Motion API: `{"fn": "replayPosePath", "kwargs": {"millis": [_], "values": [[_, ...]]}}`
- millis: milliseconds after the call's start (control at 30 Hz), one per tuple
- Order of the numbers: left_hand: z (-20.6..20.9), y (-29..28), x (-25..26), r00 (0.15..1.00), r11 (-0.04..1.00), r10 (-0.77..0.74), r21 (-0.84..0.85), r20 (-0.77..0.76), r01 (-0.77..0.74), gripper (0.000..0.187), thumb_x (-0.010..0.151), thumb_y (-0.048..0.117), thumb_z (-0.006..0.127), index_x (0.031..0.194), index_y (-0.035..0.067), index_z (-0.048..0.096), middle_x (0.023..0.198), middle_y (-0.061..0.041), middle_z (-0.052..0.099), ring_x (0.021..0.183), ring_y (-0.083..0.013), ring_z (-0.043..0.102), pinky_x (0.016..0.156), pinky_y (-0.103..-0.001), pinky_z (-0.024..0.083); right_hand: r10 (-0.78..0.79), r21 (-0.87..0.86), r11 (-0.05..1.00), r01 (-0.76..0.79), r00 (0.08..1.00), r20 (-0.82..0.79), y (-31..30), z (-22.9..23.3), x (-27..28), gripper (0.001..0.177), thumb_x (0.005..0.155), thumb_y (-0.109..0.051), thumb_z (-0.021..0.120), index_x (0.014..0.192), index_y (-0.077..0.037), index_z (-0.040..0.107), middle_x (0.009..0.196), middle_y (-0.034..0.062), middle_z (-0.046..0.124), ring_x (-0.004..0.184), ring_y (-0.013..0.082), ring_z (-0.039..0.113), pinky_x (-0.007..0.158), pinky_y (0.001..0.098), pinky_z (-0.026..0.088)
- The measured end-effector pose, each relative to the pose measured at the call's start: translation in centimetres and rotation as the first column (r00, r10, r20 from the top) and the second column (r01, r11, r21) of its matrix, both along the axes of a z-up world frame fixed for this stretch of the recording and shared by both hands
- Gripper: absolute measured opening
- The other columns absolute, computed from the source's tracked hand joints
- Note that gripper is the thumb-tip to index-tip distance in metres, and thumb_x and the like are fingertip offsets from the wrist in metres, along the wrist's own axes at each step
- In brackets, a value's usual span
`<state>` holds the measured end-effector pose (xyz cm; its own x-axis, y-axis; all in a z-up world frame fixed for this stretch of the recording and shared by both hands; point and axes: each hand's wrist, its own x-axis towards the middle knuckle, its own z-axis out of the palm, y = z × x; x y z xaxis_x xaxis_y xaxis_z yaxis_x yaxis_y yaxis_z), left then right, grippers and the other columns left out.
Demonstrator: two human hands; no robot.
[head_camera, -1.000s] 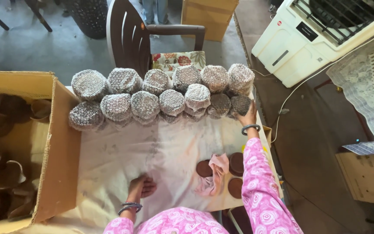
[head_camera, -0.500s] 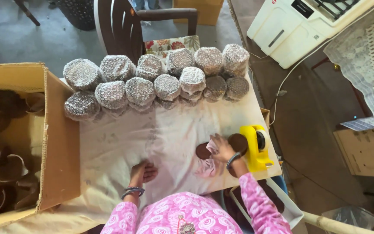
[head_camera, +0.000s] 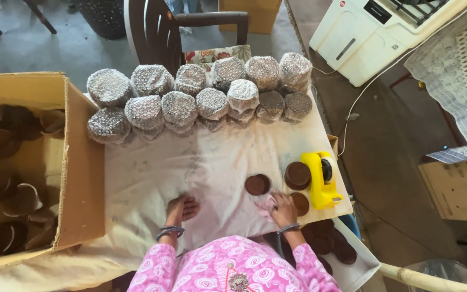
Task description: Cleaning and organizing small brown clay pots or incense holders at a workstation.
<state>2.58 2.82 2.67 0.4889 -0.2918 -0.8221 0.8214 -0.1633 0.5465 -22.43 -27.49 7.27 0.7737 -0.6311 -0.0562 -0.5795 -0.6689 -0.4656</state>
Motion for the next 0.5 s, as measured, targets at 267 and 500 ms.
{"fn": "replayPosePath", "kwargs": {"millis": [267, 500], "values": [[0.4, -0.3, 0.0, 0.999, 0.999, -0.039, -0.001, 0.033, 0.039, 0.048, 0.097, 0.039, 0.055, 0.113, -0.004, 0.069, 0.100, -0.021, 0.078, 0.088, -0.0315, 0.077, 0.079, -0.042, 0.063, 0.060, -0.061, 0.997, -0.047, 0.969, 0.240, 0.8, 5.9, 4.6, 0.050, 0.074, -0.001, 0.065, 0.119, -0.020, 0.075, 0.118, 0.0027, 0.073, 0.109, 0.0290, 0.064, 0.093, 0.0392, 0.055], [-0.3, -0.1, 0.1, 1.000, 1.000, -0.007, 0.002, 0.016, 0.007, 0.049, 0.099, 0.039, 0.052, 0.113, -0.005, 0.068, 0.101, -0.021, 0.078, 0.088, -0.0326, 0.077, 0.079, -0.042, 0.063, 0.456, -0.260, 0.870, -0.419, 0.884, 0.102, 2.7, 2.3, 8.7, 0.032, 0.077, -0.016, 0.076, 0.110, -0.017, 0.077, 0.128, -0.0001, 0.071, 0.111, 0.0271, 0.057, 0.096, 0.0387, 0.048]]}}
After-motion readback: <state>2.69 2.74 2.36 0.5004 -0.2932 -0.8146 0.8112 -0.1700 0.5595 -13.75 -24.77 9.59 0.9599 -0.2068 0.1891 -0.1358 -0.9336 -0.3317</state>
